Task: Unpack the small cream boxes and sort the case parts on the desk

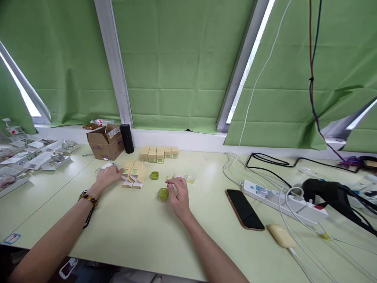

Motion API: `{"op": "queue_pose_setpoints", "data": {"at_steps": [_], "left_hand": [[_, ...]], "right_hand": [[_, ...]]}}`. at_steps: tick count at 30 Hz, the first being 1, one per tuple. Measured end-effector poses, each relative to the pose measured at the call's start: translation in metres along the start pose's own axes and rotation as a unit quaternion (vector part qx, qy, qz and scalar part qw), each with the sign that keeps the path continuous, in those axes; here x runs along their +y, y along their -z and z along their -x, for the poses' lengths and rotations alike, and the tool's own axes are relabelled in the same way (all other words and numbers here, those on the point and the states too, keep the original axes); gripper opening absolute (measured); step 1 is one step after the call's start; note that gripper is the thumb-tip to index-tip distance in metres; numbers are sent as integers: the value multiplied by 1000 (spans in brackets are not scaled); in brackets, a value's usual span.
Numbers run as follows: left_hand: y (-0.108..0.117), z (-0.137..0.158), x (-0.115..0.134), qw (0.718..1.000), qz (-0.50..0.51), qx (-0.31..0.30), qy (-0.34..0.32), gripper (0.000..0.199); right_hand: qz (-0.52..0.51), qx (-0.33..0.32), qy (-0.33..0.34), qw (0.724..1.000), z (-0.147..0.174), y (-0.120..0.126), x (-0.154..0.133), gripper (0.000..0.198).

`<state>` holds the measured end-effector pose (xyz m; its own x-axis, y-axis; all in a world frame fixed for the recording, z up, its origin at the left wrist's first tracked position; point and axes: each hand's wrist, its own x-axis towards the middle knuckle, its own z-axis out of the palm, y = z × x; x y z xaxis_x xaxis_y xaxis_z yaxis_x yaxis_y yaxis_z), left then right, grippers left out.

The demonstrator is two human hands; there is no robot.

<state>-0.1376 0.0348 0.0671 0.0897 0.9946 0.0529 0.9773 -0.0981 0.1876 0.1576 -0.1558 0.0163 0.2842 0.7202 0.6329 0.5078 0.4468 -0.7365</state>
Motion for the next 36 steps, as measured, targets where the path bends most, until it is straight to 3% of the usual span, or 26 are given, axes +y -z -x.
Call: {"op": "queue_pose_setpoints", "data": {"at_steps": [3, 5, 8, 12, 16, 21, 27, 32, 36], "left_hand": [[11, 10, 7, 998, -14, 60, -27, 49], [15, 20, 17, 988, -3, 136, -74, 43], [12, 38, 41, 963, 60, 200, -169, 33], [-9, 63, 81, 937, 118, 167, -285, 24], [-35, 78, 111, 925, 125, 120, -339, 17], [-54, 88, 120, 916, 154, 83, -361, 19], [-65, 95, 111, 894, 253, 57, -365, 22], [-74, 93, 107, 866, 347, 68, -354, 27], [-76, 88, 109, 852, 428, 39, -299, 34]], "right_hand": [[11, 26, -27, 999, -3, 3, 4, 24], [10, 27, -49, 998, -6, 6, 7, 22], [-17, -40, -73, 996, -11, 12, 10, 24], [-34, -182, -84, 979, -16, 23, 14, 47], [37, -247, -85, 965, -12, 21, 23, 62], [137, -229, -59, 962, -5, 6, 27, 53], [162, -209, -64, 962, -3, 0, 24, 44], [39, -164, -97, 981, -3, -3, 31, 34], [-124, -121, -152, 973, -4, -7, 32, 45]]}}
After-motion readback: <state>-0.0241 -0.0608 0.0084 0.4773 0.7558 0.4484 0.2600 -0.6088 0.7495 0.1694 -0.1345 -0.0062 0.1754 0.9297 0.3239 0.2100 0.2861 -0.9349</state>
